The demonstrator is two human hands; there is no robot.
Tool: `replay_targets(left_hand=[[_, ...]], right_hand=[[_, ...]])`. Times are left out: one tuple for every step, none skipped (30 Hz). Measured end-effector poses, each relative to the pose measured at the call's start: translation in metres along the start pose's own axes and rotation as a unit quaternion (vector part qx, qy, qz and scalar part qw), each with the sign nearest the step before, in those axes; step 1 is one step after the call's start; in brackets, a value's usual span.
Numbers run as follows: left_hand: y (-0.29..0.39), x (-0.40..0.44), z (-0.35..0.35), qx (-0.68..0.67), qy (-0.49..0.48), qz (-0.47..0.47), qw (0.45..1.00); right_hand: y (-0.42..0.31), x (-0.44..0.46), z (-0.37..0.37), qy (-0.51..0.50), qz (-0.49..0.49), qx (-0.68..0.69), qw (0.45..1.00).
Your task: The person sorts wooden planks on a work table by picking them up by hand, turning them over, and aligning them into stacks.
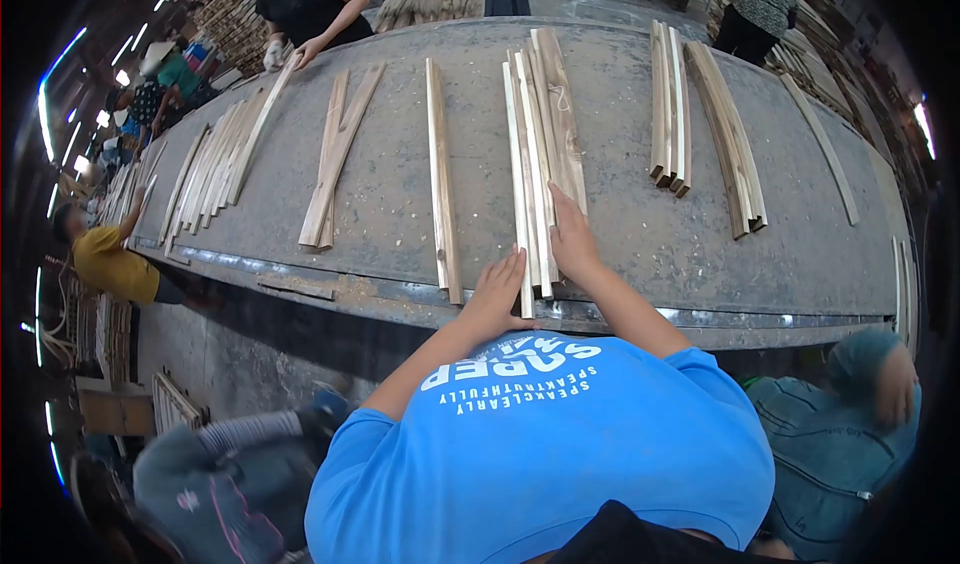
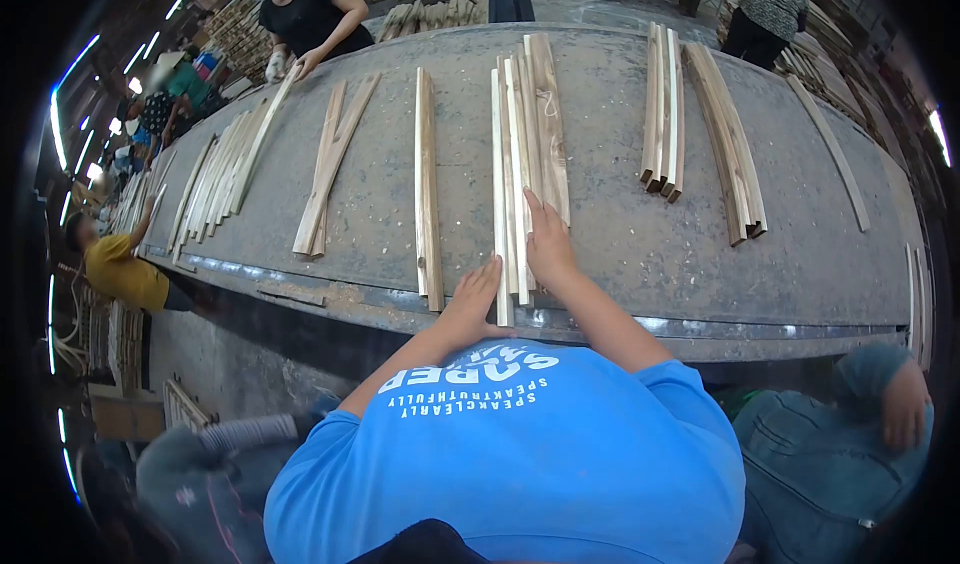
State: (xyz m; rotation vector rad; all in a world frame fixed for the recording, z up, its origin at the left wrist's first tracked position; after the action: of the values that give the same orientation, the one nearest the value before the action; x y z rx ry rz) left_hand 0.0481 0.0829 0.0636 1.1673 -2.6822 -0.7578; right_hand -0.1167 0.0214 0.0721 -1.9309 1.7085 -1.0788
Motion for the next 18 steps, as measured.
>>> replay_targets(left_hand=[[0.0,-0.001,-0.004,0.014,0.029,0.002,0.999],[0.0,0.0,-0.009,0.029,0.059,0.005,0.998],[-0.001,0.004,-0.01,0.03,0.057,0.012,0.998],[-0.005,0.008,-0.018,0.046,0.101,0.01,0.994],[-0.007,0.012,-0.027,0.061,0.144,0.008,0.988],[-0.003,0.019,-0.039,0.05,0.162,0.006,0.985],[0.005,0.025,-0.045,0.049,0.156,0.012,0.986],[0.007,0.033,-0.041,0.001,0.08,-0.019,0.997],[0.007,0.036,-0.031,-0.047,0.003,-0.05,0.998],[0.002,0.035,-0.022,-0.116,0.006,-0.01,0.993],[0.006,0.03,-0.018,-0.115,0.002,-0.001,0.993],[0.005,0.024,-0.022,-0.084,0.051,-0.013,0.995],[0.002,0.018,-0.027,-0.052,0.098,-0.025,0.993],[-0.008,0.015,-0.025,-0.067,0.106,-0.071,0.99],[-0.009,0.015,-0.021,-0.065,0.098,-0.067,0.991],[-0.019,0.016,-0.016,-0.18,0.094,-0.101,0.974],[-0.03,0.018,-0.008,-0.292,0.09,-0.134,0.943],[-0.033,0.022,0.001,-0.31,0.082,-0.109,0.941]], right_hand=[[0.0,0.0,0.0,0.002,-0.008,0.019,1.0],[0.002,-0.001,-0.001,0.008,-0.006,0.017,1.0],[0.002,-0.003,0.0,0.014,-0.015,0.029,0.999],[0.003,-0.004,0.0,0.02,-0.024,0.041,0.999],[0.004,-0.004,-0.001,0.026,-0.02,0.04,0.999],[0.004,-0.006,0.002,0.01,-0.008,0.022,1.0],[0.003,-0.009,0.006,-0.007,0.004,0.004,1.0],[0.0,-0.01,0.005,-0.003,0.011,0.002,1.0],[-0.002,-0.009,0.005,-0.013,0.028,-0.016,0.999],[-0.002,-0.009,0.004,-0.021,0.045,-0.035,0.998],[-0.001,-0.009,0.001,-0.014,0.049,-0.039,0.998],[-0.001,-0.009,0.002,-0.023,0.045,-0.043,0.998],[-0.002,-0.01,0.005,-0.032,0.041,-0.045,0.998],[-0.004,-0.012,0.007,-0.025,0.044,-0.076,0.996],[-0.007,-0.016,0.01,-0.021,0.052,-0.074,0.996],[-0.011,-0.019,0.012,-0.021,0.056,-0.105,0.993],[-0.016,-0.019,0.013,-0.02,0.057,-0.137,0.989],[-0.018,-0.016,0.017,-0.012,0.061,-0.149,0.987]])
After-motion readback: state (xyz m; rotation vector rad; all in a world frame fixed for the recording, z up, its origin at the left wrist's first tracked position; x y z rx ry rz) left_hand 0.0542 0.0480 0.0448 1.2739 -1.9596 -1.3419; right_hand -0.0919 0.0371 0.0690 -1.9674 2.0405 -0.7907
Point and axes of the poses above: each hand's wrist, its own x-axis towards the middle knuckle, its own z-axis out of the palm, y = z × x, the point moved 8 cm from there along x, towards the middle knuckle, and after that the axes turned 7 degrees about -z, right-handed, at the moved point
